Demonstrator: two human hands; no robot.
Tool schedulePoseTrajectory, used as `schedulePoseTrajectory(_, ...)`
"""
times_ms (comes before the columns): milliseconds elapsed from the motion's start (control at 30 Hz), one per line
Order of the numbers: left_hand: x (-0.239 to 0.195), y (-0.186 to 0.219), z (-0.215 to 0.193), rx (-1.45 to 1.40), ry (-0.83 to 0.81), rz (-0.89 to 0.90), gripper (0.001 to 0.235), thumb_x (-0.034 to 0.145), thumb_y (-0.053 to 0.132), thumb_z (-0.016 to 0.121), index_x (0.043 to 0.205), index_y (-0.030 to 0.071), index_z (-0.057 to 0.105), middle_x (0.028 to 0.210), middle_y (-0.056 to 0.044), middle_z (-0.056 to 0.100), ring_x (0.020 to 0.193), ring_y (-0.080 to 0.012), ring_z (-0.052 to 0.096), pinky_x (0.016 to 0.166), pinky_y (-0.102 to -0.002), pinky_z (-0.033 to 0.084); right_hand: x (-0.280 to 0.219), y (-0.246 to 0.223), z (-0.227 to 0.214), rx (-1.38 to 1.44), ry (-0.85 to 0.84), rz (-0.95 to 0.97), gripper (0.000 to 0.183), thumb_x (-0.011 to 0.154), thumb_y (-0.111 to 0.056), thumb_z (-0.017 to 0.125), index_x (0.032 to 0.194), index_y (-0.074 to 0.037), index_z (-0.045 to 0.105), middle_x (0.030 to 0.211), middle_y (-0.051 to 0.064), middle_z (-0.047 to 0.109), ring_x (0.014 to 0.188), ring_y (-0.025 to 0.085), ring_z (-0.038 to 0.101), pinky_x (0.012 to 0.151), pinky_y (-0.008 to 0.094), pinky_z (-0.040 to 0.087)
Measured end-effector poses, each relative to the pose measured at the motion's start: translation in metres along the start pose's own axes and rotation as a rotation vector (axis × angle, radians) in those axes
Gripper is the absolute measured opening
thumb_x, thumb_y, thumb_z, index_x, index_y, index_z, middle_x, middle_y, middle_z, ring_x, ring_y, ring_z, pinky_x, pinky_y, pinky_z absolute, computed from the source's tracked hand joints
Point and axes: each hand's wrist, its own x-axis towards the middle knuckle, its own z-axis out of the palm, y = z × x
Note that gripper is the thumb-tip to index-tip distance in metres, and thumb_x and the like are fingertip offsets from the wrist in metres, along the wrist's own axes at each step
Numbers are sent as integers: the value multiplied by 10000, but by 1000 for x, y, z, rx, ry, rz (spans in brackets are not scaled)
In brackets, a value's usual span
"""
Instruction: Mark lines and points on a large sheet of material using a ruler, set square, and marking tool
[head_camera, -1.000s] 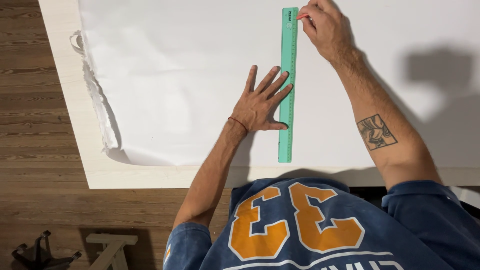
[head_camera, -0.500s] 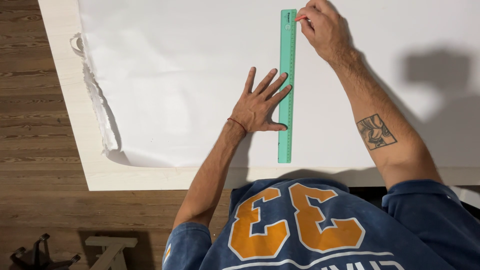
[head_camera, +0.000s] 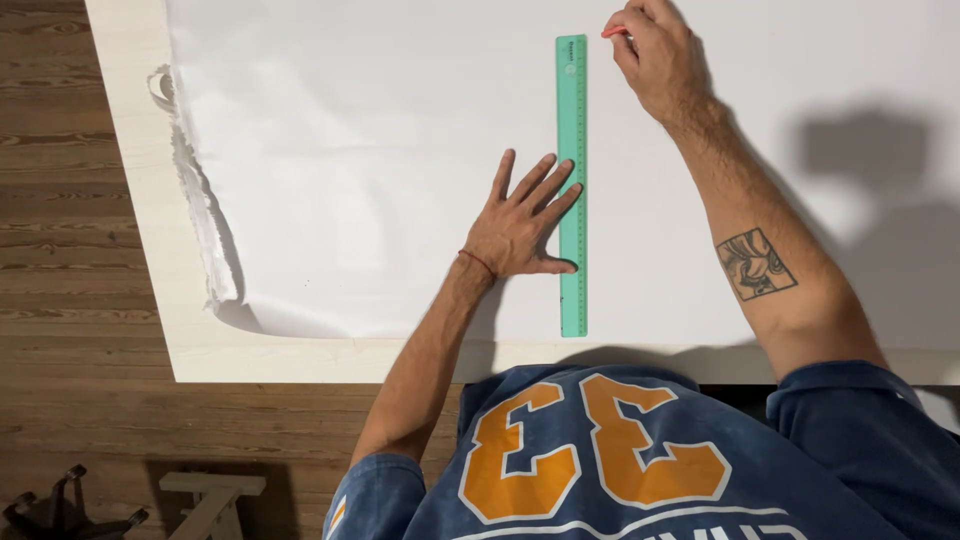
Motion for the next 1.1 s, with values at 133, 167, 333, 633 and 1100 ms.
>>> schedulePoseTrajectory(133,-10,4,-4,36,-14,-55,1268,973,1074,580,1807,121,521,1896,-181,387,1780,-408,321,1419,-803,125,1,1,1,-12,6,-55,129,1184,33,755,1245,-45,838,1234,56,689,1001,257,715,721,462,613)
schedulePoseTrajectory(167,-12,9,-4,23,-8,-68,1261,980,1073,521,1798,114,532,1890,-188,401,1776,-410,334,1424,-794,129,-2,1,1,2,4,-70,134,1177,58,764,1242,-38,831,1245,63,675,987,262,710,700,463,611)
schedulePoseTrajectory(333,-12,6,-2,10,2,-50,1260,982,1066,600,1802,112,539,1892,-185,392,1776,-406,330,1421,-795,136,-7,7,-5,-60,4,-68,155,1163,-9,775,1273,-109,821,1267,40,700,1012,288,748,777,491,620)
schedulePoseTrajectory(633,-15,4,2,7,-29,-49,1312,964,1088,632,1832,118,467,1912,-180,341,1789,-415,299,1416,-824,125,-3,5,-8,-76,-57,-73,165,1164,27,789,1272,-93,817,1272,50,668,979,268,729,751,492,629)
schedulePoseTrajectory(1100,-14,1,-4,-15,-2,-52,1298,956,1047,712,1812,96,498,1898,-199,367,1779,-425,342,1415,-832,138,-5,16,-8,-135,-49,-82,150,1188,-29,774,1289,-130,822,1299,46,678,987,283,744,725,507,607)
